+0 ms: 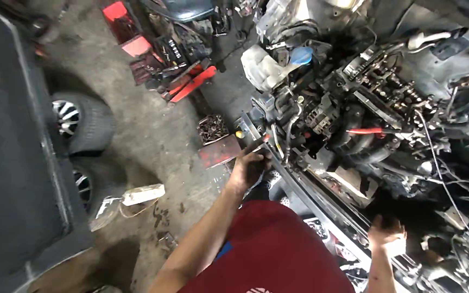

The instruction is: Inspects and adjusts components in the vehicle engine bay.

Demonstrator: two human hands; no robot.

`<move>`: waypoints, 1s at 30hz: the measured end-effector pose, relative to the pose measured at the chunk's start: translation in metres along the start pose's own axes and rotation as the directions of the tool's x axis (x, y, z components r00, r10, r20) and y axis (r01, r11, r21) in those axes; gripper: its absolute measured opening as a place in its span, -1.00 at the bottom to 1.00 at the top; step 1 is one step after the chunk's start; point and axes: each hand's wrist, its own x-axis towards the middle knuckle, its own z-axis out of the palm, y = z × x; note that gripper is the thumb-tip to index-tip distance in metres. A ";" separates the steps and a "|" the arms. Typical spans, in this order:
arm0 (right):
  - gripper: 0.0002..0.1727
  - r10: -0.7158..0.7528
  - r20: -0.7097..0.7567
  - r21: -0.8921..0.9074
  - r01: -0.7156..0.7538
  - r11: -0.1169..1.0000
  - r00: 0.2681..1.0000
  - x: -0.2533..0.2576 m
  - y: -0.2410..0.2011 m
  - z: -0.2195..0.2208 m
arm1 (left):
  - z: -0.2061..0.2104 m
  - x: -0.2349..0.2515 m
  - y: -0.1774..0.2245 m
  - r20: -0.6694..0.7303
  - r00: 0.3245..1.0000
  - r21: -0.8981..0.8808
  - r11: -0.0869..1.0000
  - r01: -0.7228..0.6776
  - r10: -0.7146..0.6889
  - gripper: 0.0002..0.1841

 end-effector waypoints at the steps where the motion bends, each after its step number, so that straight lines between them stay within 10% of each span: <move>1: -0.53 -0.013 -0.001 0.001 0.013 1.000 1.000 0.001 0.001 0.001 | 0.001 -0.009 -0.004 0.012 1.000 -0.022 1.000 0.001 0.000 -0.41; 8: -0.57 -0.119 0.233 0.094 0.099 0.991 0.965 0.008 -0.002 -0.022 | 0.001 -0.057 -0.020 -0.096 0.994 0.142 0.989 -0.033 0.047 -0.45; 17: -0.54 -0.553 0.410 0.553 0.285 0.783 0.725 0.021 -0.106 -0.043 | -0.012 -0.095 -0.026 -0.257 0.955 0.244 0.966 -0.085 0.149 -0.54; 21: -0.62 -0.630 0.148 0.700 0.369 0.612 0.762 0.029 -0.118 -0.044 | -0.009 -0.069 -0.024 -0.255 0.954 0.259 0.962 -0.091 0.159 -0.52; 26: -0.72 -0.353 -0.246 0.700 0.418 0.579 0.902 0.078 -0.116 -0.090 | 0.010 -0.018 -0.010 -0.175 0.976 0.263 0.961 -0.084 0.133 -0.56; 30: -0.72 -0.105 -0.608 0.476 0.467 0.745 0.787 0.183 -0.116 -0.175 | 0.037 0.025 0.013 -0.125 0.974 0.307 0.941 -0.144 0.190 -0.58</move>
